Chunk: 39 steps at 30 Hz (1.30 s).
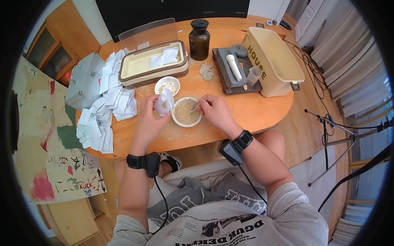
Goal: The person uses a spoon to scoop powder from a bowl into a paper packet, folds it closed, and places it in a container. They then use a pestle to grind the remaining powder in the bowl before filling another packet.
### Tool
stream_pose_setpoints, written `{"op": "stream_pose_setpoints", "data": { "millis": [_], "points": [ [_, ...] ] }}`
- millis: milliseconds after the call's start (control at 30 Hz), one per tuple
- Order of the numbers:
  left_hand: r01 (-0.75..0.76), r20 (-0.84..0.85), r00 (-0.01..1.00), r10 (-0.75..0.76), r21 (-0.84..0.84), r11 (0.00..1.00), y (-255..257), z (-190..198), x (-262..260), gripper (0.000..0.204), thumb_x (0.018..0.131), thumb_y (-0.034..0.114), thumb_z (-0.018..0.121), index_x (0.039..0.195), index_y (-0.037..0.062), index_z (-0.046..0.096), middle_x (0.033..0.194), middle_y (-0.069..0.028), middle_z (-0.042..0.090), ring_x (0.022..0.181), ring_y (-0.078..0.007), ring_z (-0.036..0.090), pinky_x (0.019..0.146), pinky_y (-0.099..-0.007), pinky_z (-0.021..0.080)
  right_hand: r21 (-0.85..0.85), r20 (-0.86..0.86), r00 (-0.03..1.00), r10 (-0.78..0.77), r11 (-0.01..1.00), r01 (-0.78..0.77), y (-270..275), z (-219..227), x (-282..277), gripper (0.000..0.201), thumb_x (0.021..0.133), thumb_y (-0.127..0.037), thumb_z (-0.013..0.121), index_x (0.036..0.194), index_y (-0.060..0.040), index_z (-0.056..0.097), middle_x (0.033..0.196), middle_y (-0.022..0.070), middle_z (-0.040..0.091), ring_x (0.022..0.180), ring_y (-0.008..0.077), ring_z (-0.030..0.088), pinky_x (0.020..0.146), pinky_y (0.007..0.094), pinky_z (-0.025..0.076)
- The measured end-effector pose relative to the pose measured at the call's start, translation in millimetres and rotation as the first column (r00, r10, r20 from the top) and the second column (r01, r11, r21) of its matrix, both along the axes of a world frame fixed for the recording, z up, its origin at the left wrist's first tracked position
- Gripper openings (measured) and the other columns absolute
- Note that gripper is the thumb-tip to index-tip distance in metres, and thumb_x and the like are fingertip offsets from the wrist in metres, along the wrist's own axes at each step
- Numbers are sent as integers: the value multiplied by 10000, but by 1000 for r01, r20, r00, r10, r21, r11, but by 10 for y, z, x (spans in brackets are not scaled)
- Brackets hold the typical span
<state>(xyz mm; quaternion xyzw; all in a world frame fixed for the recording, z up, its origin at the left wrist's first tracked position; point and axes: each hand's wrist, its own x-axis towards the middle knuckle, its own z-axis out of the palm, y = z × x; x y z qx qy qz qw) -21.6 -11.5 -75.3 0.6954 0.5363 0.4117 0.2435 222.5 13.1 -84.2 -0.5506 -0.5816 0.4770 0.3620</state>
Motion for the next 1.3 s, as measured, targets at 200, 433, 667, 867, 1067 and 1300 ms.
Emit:
{"op": "stream_pose_setpoints", "data": {
  "millis": [200, 433, 667, 867, 1067, 1300],
  "points": [
    [37, -42, 998, -35, 37, 999, -39, 17, 17, 571, 786, 79, 764, 1287, 18, 495, 1263, -171, 479, 1213, -361, 505, 1034, -401, 440, -133, -265, 957, -115, 988, 82, 33, -18, 87, 202, 1008, -134, 537, 1000, 17, 671, 820, 40, 669, 679, 86, 586, 607, 235, 472],
    [51, -142, 989, -50, 4, 999, -52, -1, 20, 577, 789, 58, 747, 1302, 18, 487, 1278, -181, 466, 1223, -381, 496, 1060, -412, 425, -111, -396, 900, -181, 983, 149, 147, 83, 235, 173, 1005, -121, 545, 957, 3, 656, 813, 40, 654, 664, 75, 560, 585, 216, 439],
    [60, -159, 985, -62, -16, 998, -60, -2, 68, 577, 787, 51, 740, 1304, 20, 487, 1282, -182, 462, 1217, -389, 497, 1056, -417, 428, -25, -430, 892, -142, 989, 146, 147, 365, 174, 187, 1013, -123, 546, 947, 3, 668, 816, 38, 666, 663, 78, 574, 588, 228, 453],
    [88, -101, 991, -89, -16, 996, -51, 5, 127, 577, 786, 47, 741, 1299, 15, 479, 1261, -182, 464, 1205, -379, 509, 1047, -416, 437, 512, 61, 998, 32, 857, -59, -168, 444, -157, 143, 977, -81, 597, 1006, 22, 693, 843, 129, 698, 723, 219, 664, 654, 326, 521],
    [47, -57, 997, -47, 6, 999, -27, -55, 71, 591, 786, 39, 746, 1295, 9, 447, 1226, -178, 481, 1191, -361, 525, 1035, -404, 444, 606, 78, 993, -84, 795, 20, -260, 639, -56, 111, 961, -50, 601, 968, 20, 687, 826, 136, 688, 740, 246, 678, 654, 338, 519],
    [-92, 56, 994, 92, -14, 996, 55, -126, -13, 620, 809, 60, 779, 1314, -3, 423, 1280, -178, 485, 1232, -294, 531, 1068, -402, 459, 566, 241, 971, -5, 813, -136, -345, 446, -94, 78, 922, -55, 628, 932, 13, 664, 854, 196, 668, 770, 373, 654, 686, 400, 527]
  ]
}}
